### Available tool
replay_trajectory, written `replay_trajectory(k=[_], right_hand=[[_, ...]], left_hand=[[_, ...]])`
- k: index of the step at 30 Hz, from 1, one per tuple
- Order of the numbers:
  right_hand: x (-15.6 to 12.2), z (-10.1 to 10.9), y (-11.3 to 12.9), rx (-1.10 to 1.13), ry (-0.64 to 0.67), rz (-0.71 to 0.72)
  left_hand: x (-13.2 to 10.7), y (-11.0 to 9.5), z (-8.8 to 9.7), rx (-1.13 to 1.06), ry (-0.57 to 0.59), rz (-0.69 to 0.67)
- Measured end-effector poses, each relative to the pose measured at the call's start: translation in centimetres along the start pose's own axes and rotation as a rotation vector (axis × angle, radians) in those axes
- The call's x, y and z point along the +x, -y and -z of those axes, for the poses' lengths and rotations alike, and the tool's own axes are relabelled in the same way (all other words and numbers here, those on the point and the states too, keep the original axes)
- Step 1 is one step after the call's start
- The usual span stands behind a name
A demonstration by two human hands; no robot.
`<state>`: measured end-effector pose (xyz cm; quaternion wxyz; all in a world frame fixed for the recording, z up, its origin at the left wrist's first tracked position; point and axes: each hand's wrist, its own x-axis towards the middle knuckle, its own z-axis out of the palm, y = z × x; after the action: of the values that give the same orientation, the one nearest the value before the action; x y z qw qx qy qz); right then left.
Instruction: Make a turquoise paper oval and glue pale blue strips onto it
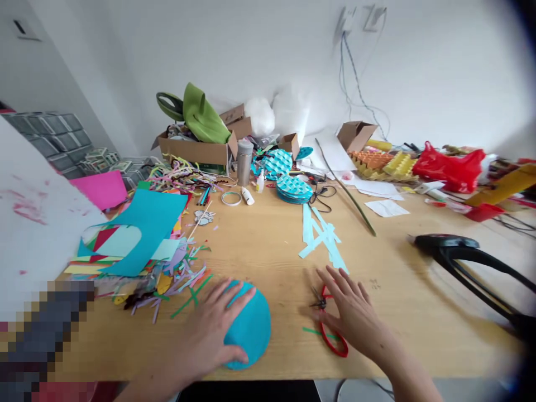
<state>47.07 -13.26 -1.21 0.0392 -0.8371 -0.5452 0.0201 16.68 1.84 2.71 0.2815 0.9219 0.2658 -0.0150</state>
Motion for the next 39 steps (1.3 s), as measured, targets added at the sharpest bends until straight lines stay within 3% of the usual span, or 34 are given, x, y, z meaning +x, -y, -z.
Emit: replay_trajectory(k=[2, 5, 10, 13, 17, 20, 23, 27, 31, 35, 39], right_hand=[[-1.4, -1.6, 0.0, 0.003, 0.024, 0.009], [-2.1, -3.2, -0.7, 0.027, -0.004, 0.001], [-1.4, -4.0, -1.8, 0.044, -0.087, 0.023], [-0.9, -4.2, -1.9, 0.023, -0.142, 0.033], [0.3, -4.0, -0.3, 0.017, -0.318, 0.1], [1.6, -2.9, 1.7, 0.065, -0.373, 0.222], [3.5, -1.3, 3.3, 0.118, -0.395, 0.335], [8.2, 1.8, 6.1, 0.263, -0.312, 0.441], [16.3, 3.9, 10.8, 0.424, -0.233, 0.381], [24.2, 3.2, 15.2, 0.452, -0.31, 0.297], [28.4, 1.0, 17.2, 0.532, -0.366, 0.196]], left_hand=[[-1.2, 0.2, -1.1, 0.097, 0.101, 0.057], [-1.6, 0.7, -2.0, 0.186, 0.102, 0.044], [2.2, 1.5, -1.5, 0.243, -0.046, 0.036], [4.7, 0.7, -0.5, 0.249, -0.128, 0.011], [6.5, -1.0, 0.6, 0.22, -0.242, -0.057], [7.6, -1.0, 0.0, 0.196, -0.321, -0.105], [8.9, 0.4, -1.9, 0.17, -0.209, -0.104], [10.0, 1.8, -3.7, 0.16, -0.131, -0.053], [9.8, 1.8, -3.6, 0.146, -0.144, -0.067], [9.4, 1.8, -3.3, 0.116, -0.186, -0.061], [9.3, 2.1, -3.1, 0.078, -0.234, -0.054]])
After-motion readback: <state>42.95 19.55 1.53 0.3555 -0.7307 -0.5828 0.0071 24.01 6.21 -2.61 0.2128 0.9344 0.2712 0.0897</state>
